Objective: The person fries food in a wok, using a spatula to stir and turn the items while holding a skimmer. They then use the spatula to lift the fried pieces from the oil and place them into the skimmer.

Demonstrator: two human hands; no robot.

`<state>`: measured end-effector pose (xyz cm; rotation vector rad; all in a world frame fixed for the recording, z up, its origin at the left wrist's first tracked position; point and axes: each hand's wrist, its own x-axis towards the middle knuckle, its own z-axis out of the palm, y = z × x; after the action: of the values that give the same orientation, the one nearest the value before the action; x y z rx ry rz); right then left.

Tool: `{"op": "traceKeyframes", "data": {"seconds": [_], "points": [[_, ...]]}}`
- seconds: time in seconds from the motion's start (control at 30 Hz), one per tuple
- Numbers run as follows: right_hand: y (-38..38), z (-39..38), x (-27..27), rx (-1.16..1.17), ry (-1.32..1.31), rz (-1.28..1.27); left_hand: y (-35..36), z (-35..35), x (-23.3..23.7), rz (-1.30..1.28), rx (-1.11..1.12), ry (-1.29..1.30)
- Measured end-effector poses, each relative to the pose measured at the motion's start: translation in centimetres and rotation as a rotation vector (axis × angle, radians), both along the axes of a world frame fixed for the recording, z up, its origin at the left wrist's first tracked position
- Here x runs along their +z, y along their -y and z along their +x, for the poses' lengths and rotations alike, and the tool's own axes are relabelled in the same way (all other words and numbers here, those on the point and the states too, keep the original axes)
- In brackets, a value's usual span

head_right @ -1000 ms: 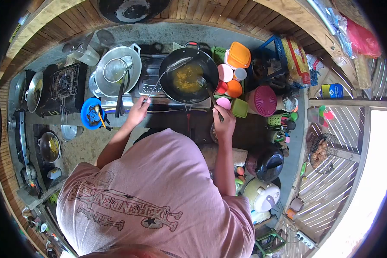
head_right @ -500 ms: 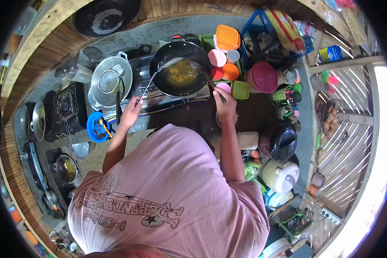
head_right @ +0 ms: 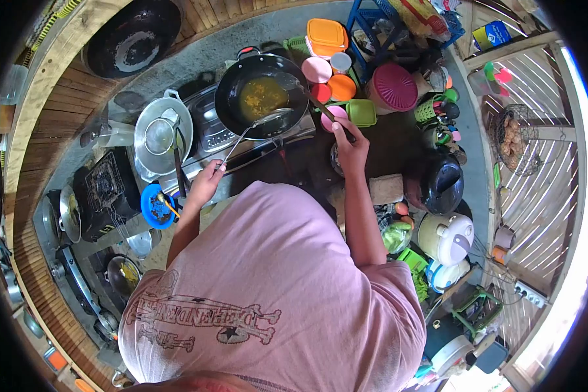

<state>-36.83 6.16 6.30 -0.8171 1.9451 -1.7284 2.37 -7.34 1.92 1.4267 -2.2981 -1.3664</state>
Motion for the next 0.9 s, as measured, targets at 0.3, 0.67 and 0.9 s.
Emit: {"op": "traceKeyframes", "data": {"seconds": [0.3,0.67,0.9], "points": [[0.3,0.9,1.8,0.074,-0.149,0.004,2.4,-1.6,-1.3,-0.124,0.211,0.072],[0.3,1.7,4.6,0.359,-0.796,0.176,3.3,-0.4,-2.1,-0.124,0.328,-0.149],[1.5,2.3,3.3,0.408,-0.873,0.156,2.6,0.2,-2.0,0.115,0.428,-0.307]]}}
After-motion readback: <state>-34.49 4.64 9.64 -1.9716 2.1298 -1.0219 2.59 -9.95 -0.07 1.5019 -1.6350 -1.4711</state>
